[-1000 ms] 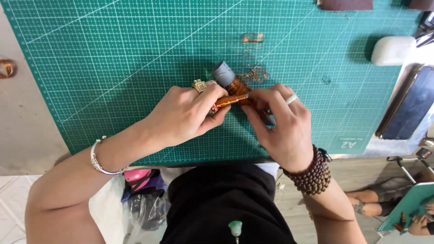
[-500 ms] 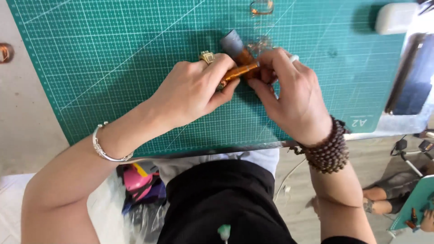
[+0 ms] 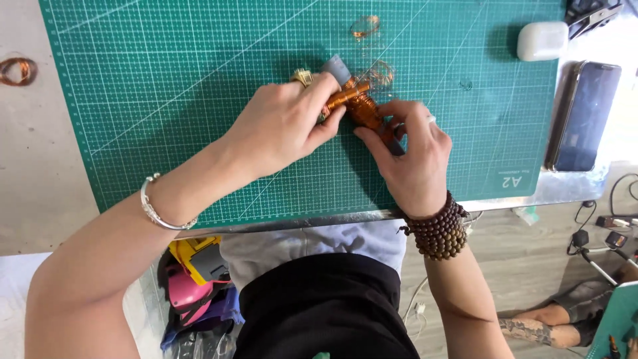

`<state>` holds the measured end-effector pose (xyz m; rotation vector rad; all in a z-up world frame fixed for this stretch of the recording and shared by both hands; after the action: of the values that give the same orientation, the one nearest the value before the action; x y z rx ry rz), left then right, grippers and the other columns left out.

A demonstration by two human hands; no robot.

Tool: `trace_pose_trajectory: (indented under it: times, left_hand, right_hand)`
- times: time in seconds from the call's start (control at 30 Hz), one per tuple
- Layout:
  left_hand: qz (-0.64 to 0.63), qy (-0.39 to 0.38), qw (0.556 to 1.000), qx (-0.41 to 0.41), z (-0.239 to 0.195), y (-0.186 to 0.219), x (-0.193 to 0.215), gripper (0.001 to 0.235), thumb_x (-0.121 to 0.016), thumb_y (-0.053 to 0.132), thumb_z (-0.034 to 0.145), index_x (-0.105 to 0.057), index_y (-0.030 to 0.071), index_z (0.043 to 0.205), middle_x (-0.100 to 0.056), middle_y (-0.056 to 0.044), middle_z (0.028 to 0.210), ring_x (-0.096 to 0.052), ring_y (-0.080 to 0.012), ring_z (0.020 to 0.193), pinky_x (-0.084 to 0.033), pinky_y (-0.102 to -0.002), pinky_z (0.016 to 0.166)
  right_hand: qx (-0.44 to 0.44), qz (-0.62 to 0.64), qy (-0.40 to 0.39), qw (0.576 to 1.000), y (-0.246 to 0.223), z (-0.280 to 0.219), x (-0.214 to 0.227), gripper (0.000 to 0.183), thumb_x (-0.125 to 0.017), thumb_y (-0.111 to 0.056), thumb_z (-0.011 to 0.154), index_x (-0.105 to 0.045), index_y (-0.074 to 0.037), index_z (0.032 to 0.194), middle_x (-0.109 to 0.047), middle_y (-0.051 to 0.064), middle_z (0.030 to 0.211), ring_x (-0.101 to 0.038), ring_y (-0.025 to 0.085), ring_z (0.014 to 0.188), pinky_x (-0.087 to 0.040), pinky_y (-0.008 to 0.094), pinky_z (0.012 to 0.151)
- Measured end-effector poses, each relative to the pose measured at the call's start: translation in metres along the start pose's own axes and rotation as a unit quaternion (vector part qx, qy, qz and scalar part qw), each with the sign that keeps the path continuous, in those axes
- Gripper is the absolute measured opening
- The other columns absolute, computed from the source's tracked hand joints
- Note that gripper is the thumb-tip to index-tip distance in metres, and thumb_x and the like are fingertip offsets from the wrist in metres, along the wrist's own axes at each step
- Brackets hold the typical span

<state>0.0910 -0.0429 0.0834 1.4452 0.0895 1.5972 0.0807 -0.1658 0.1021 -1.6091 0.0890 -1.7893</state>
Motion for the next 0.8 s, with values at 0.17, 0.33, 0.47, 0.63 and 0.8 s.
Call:
trace_pose_trajectory:
  times: [0.17,0.33,0.47,0.63,0.8]
  left_hand:
    - [0.078,0.006,0.997,-0.018,-0.002,0.011,-0.003,0.015,-0.055,0.016,0.096,-0.051,0.002,0.095,-0.059,-0.009,0.060,-0.055,-0.0164,0.040,-0.043,-0.026,0.034]
    - [0.111,-0.011,0.994,-0.016,0.000,0.013,0.000,0.014,-0.053,0.018,0.095,-0.051,0.004,0.093,-0.063,-0.016,0.064,-0.063,-0.0234,0.045,-0.051,-0.033,0.042]
    - [0.128,0.001,0.991,-0.023,-0.003,0.016,0.001,0.013,-0.056,0.017,0.094,-0.050,0.005,0.092,-0.062,-0.013,0.064,-0.061,-0.0209,0.043,-0.051,-0.032,0.042]
    - [0.145,0.016,0.989,-0.032,-0.001,0.022,0.005,0.011,-0.057,0.016,0.093,-0.052,0.006,0.091,-0.060,-0.008,0.060,-0.058,-0.0161,0.040,-0.050,-0.028,0.041]
    - [0.170,0.050,0.984,-0.030,0.002,0.023,0.007,0.013,-0.053,0.018,0.095,-0.051,0.009,0.087,-0.060,-0.008,0.061,-0.055,-0.0145,0.040,-0.049,-0.025,0.042]
  right_hand:
    - [0.012,0.026,0.041,0.999,0.000,0.001,0.005,0.032,-0.080,-0.013,0.083,-0.058,-0.001,0.104,-0.063,0.009,0.089,-0.061,0.021,0.070,-0.050,0.030,0.060]
    - [0.014,0.052,0.071,0.996,0.005,0.003,0.006,0.035,-0.082,-0.009,0.080,-0.060,0.001,0.105,-0.062,0.010,0.086,-0.062,0.023,0.065,-0.053,0.031,0.057]
    - [0.024,0.073,0.064,0.995,0.002,0.003,0.006,0.035,-0.082,-0.006,0.080,-0.061,0.005,0.106,-0.062,0.012,0.086,-0.060,0.023,0.065,-0.052,0.031,0.057]
    - [0.028,0.104,0.059,0.992,0.004,0.003,0.006,0.036,-0.082,-0.003,0.079,-0.062,0.008,0.106,-0.063,0.015,0.085,-0.059,0.023,0.064,-0.051,0.031,0.056]
    - [0.028,0.080,0.052,0.995,0.001,0.001,0.005,0.036,-0.082,-0.004,0.078,-0.063,0.008,0.106,-0.061,0.016,0.084,-0.056,0.024,0.064,-0.050,0.034,0.054]
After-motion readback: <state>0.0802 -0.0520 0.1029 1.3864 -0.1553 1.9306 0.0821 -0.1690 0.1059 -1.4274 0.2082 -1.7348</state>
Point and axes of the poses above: each hand's wrist, its own z-axis towards the middle knuckle, its own x-axis out of the back of the hand, y = z × x, the point moved 9 cm from there along z, towards the middle knuckle
